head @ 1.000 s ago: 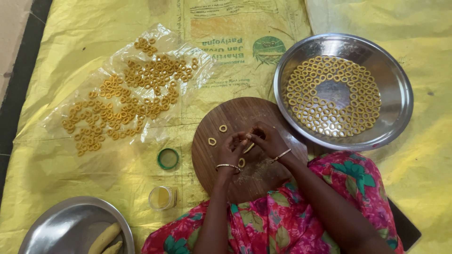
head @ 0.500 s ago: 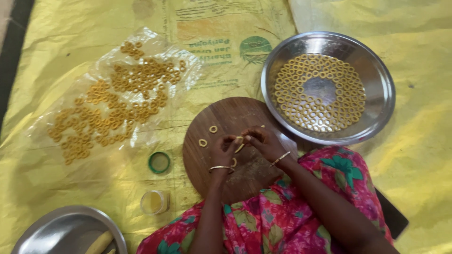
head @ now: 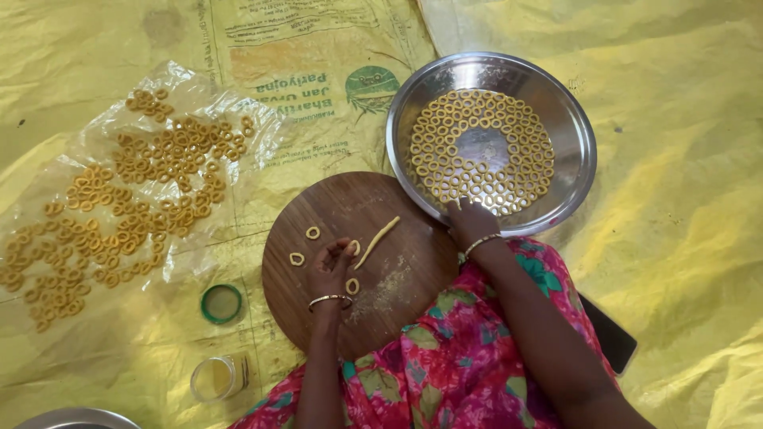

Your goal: The person rolls a yellow dough rope on a wooden board, then pinches off small segments and forms them into rings. The finished rings are placed into a metal bowl. Additional dough is kept in a separate metal plate.

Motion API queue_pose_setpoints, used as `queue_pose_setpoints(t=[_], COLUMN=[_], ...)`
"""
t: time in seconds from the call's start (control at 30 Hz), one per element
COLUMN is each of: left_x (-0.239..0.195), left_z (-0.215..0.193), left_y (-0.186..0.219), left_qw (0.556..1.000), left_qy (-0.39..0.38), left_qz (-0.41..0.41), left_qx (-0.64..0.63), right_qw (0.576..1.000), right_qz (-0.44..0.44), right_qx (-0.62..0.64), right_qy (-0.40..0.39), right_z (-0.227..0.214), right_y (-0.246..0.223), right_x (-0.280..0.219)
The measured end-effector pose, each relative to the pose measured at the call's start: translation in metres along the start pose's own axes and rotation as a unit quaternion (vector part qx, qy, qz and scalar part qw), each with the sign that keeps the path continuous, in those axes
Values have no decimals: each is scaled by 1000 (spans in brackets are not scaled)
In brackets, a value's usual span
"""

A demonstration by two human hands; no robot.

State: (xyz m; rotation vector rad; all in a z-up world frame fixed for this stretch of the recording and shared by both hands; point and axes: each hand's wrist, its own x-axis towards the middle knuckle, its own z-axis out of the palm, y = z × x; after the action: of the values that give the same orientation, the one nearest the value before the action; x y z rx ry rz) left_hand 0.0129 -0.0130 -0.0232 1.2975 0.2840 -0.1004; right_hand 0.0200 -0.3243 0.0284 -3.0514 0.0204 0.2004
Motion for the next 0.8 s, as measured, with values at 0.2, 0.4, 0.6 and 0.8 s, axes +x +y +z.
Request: queue_pose_setpoints(t=[0.2, 0.4, 0.6, 0.8], left_x=[-4, -6, -9, -4], left_z=[0, 4, 6, -2], left_y=[8, 18, 23, 7], left_qw=[1000, 1000, 999, 999], left_qy=[4, 3, -10, 10], left_qz=[2, -1, -41, -48], left_qx=[-16, -25, -7, -16], right_qw=[994, 985, 984, 944], right_qz=[-68, -85, -46, -77], right_qx=[37, 94, 119, 208], right_qy=[79, 117, 123, 243], right_z=[15, 11, -4, -21], right_y=[-10, -25, -40, -64], right_x=[18, 34, 35, 23])
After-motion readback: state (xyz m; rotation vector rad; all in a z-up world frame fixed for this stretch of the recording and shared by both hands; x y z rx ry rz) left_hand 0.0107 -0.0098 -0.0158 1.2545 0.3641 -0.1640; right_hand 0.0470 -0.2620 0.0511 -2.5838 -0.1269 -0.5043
